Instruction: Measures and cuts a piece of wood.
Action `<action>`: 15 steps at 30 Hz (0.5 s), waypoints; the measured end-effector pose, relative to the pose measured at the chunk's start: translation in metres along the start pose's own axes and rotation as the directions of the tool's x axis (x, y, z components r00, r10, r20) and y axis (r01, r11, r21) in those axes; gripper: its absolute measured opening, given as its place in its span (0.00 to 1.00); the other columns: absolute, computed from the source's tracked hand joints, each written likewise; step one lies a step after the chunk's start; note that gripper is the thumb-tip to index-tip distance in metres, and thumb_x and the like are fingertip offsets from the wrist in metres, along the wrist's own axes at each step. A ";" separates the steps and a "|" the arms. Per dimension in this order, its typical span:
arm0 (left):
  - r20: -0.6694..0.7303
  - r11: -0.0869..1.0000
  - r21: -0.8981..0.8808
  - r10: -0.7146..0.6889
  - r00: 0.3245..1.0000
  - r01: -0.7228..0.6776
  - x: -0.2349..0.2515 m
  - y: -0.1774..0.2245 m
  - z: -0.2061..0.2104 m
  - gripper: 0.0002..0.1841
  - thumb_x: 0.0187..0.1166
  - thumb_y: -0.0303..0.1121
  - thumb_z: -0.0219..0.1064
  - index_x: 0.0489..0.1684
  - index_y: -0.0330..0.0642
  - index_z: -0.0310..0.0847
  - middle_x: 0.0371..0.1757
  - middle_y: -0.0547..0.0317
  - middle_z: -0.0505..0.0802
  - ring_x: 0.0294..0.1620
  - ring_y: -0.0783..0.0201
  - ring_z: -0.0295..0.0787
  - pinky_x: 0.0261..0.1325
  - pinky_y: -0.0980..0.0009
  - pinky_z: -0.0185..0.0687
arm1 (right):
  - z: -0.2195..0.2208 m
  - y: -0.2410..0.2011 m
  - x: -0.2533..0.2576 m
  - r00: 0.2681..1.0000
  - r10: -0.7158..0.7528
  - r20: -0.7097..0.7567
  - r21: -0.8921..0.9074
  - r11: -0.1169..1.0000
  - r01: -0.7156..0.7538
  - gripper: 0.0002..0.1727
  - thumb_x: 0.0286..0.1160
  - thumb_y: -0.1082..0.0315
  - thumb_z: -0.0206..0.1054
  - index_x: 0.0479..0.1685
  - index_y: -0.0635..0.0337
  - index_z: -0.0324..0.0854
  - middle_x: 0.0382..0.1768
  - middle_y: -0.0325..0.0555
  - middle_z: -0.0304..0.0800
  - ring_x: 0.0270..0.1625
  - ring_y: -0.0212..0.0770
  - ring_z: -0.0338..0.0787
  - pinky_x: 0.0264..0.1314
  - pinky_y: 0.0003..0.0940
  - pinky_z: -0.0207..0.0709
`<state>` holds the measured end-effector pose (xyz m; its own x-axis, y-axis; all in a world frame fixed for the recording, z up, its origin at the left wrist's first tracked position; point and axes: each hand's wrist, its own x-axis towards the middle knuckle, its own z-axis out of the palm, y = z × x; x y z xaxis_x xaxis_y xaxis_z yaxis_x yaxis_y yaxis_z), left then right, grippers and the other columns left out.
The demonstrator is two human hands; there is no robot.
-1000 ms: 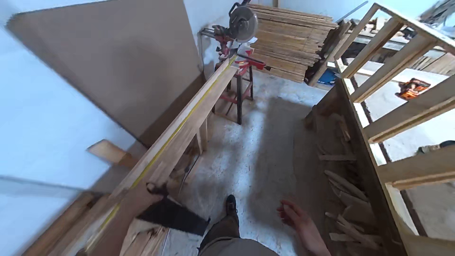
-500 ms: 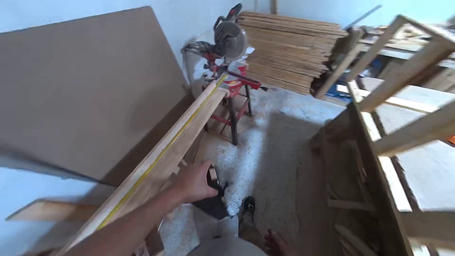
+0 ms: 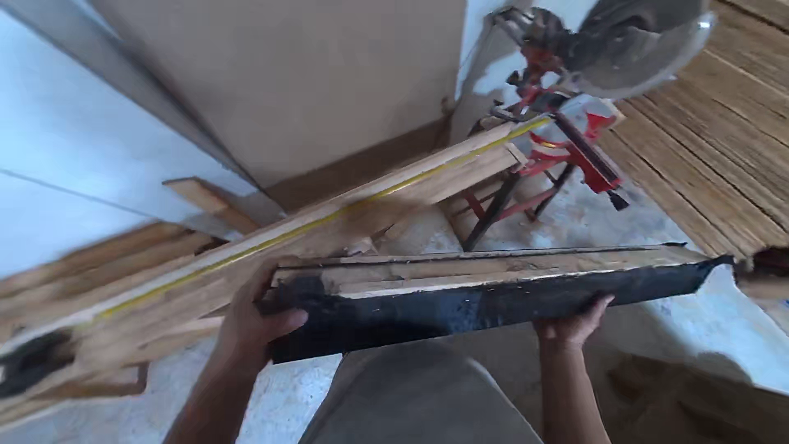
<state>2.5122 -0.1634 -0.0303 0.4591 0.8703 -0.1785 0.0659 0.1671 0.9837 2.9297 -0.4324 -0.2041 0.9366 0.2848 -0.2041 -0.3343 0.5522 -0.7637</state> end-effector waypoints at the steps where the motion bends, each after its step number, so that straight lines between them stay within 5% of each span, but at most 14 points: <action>1: -0.065 0.995 -0.071 -0.074 0.995 0.069 0.005 -0.022 0.004 0.49 0.32 0.55 0.93 0.66 0.50 0.81 0.48 0.58 0.95 0.45 0.63 0.95 0.47 0.63 0.95 | 0.013 0.003 0.016 1.000 0.001 0.013 -0.019 1.000 0.000 0.40 0.80 0.23 0.40 0.78 0.37 0.71 0.66 0.36 0.88 0.67 0.39 0.88 0.67 0.54 0.85; 4: -0.187 0.954 -0.198 -0.261 0.947 0.224 0.037 -0.080 0.012 0.49 0.35 0.53 0.89 0.66 0.40 0.77 0.44 0.49 0.95 0.40 0.57 0.96 0.43 0.57 0.95 | 0.036 0.019 0.063 0.996 0.070 0.047 -0.114 0.991 -0.065 0.34 0.85 0.30 0.45 0.78 0.41 0.70 0.65 0.39 0.88 0.67 0.40 0.88 0.67 0.53 0.85; 9: -0.138 0.878 -0.270 -0.441 0.887 0.395 0.097 -0.140 0.028 0.36 0.61 0.50 0.79 0.69 0.41 0.77 0.47 0.47 0.95 0.43 0.55 0.95 0.48 0.55 0.93 | 0.061 0.047 0.140 0.991 0.126 0.038 -0.258 0.960 -0.112 0.31 0.88 0.35 0.45 0.77 0.44 0.70 0.64 0.40 0.88 0.67 0.40 0.88 0.68 0.52 0.84; 11: -0.155 0.856 -0.166 -0.513 0.844 0.490 0.107 -0.149 0.041 0.29 0.78 0.51 0.71 0.73 0.44 0.77 0.51 0.48 0.94 0.49 0.55 0.94 0.53 0.53 0.91 | 0.065 0.056 0.168 0.991 0.134 0.030 -0.312 0.943 -0.118 0.32 0.87 0.34 0.46 0.75 0.45 0.71 0.62 0.41 0.89 0.65 0.41 0.89 0.67 0.53 0.84; 15: -0.357 0.737 0.131 -0.588 0.725 0.663 0.113 -0.168 0.074 0.35 0.77 0.64 0.67 0.74 0.47 0.79 0.61 0.48 0.92 0.63 0.52 0.90 0.69 0.44 0.85 | 0.082 0.069 0.220 0.983 0.184 -0.018 -0.401 0.899 -0.176 0.33 0.88 0.35 0.46 0.80 0.45 0.68 0.67 0.42 0.87 0.68 0.42 0.87 0.70 0.55 0.83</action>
<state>2.6187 -0.1273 -0.2148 -0.0219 0.6984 -0.7153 0.4688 0.6392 0.6097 3.1039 -0.2673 -0.2515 0.8608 0.3674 -0.3521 -0.4233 0.1327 -0.8962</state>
